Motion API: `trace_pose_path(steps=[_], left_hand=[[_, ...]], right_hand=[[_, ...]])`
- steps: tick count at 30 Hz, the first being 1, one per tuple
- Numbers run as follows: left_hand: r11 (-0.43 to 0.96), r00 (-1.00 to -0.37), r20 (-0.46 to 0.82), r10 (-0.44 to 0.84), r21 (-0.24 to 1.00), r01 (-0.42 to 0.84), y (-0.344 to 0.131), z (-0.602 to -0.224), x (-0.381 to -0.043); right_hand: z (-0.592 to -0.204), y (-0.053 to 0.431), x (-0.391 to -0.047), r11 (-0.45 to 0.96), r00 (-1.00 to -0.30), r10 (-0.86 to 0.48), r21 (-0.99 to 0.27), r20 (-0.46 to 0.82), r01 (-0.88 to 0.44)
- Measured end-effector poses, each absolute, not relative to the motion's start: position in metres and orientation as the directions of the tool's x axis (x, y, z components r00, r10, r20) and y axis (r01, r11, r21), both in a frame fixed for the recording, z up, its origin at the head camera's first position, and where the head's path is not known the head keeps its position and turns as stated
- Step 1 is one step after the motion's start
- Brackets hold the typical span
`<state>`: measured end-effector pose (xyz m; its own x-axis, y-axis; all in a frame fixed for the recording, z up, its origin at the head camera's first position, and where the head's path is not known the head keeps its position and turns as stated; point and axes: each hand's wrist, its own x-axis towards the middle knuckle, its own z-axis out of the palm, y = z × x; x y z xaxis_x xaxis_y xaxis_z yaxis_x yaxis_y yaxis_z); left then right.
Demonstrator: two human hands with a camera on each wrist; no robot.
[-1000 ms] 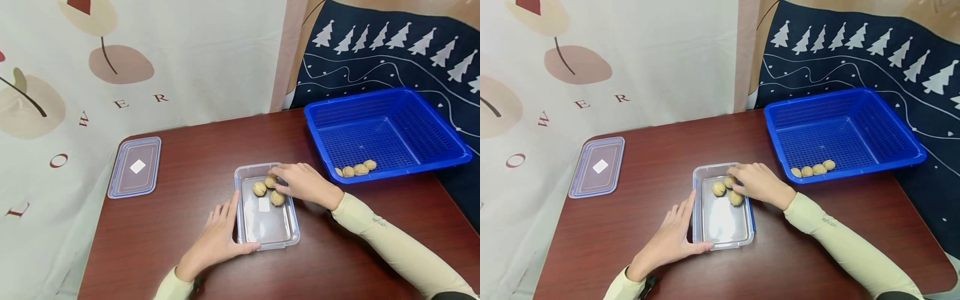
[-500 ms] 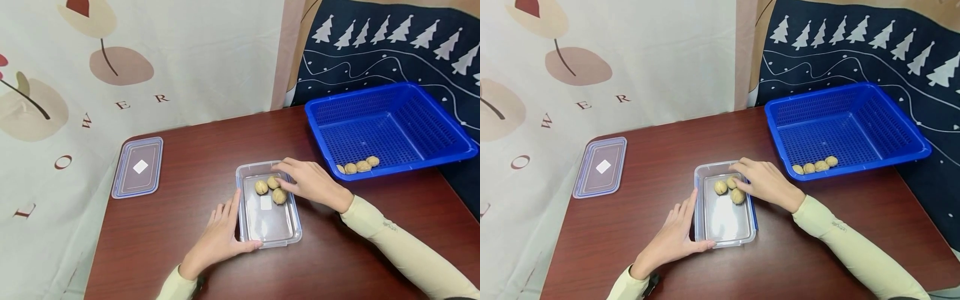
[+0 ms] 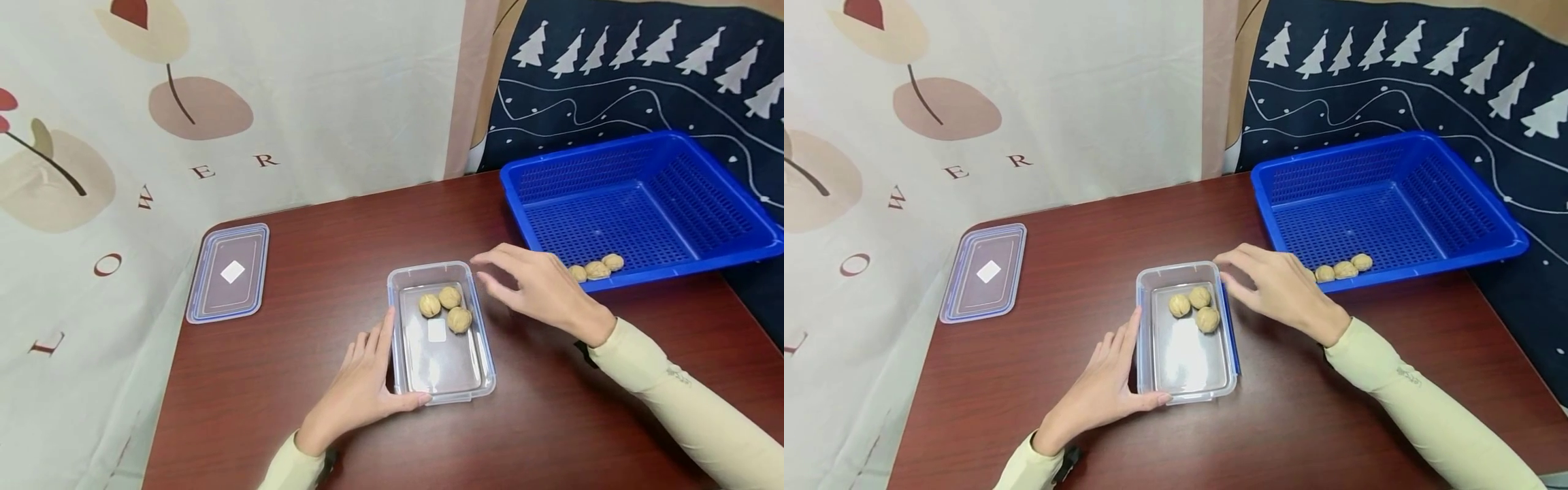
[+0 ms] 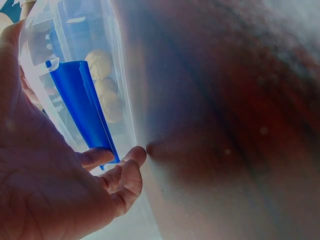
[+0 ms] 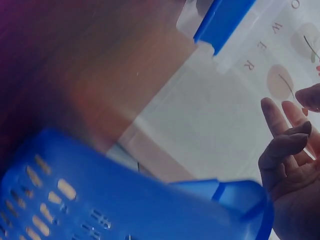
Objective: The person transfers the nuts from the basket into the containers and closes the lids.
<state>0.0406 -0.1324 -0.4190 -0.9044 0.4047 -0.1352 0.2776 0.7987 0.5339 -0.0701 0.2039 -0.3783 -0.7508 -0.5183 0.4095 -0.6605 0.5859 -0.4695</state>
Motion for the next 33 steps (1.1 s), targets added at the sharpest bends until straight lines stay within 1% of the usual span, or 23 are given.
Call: trace_pose_path(steps=[5,16,22,27,33], left_hand=[[0.786,-0.903,-0.123,0.413,0.549,0.284,-0.134,-0.42,0.042],[0.787,-0.907,-0.128,0.401,0.555,0.27,-0.132,-0.419,0.041],[0.78,-0.903,-0.133,0.409,0.565,0.27,-0.132,-0.419,0.04],[0.791,-0.911,-0.14,0.388,0.558,0.251,-0.136,-0.418,0.043],[0.783,-0.905,-0.127,0.406,0.559,0.273,-0.134,-0.421,0.041]], right_hand=[[-0.376,0.216,-0.071,0.61,-0.745,-0.473,-0.435,0.47,-0.662],[-0.376,0.24,-0.07,0.665,-0.77,-0.409,-0.417,0.49,-0.619],[-0.376,0.251,-0.07,0.711,-0.784,-0.34,-0.404,0.52,-0.576],[-0.378,0.254,-0.074,0.744,-0.812,-0.305,-0.408,0.497,-0.529],[-0.376,0.266,-0.074,0.786,-0.852,-0.255,-0.415,0.457,-0.458]])
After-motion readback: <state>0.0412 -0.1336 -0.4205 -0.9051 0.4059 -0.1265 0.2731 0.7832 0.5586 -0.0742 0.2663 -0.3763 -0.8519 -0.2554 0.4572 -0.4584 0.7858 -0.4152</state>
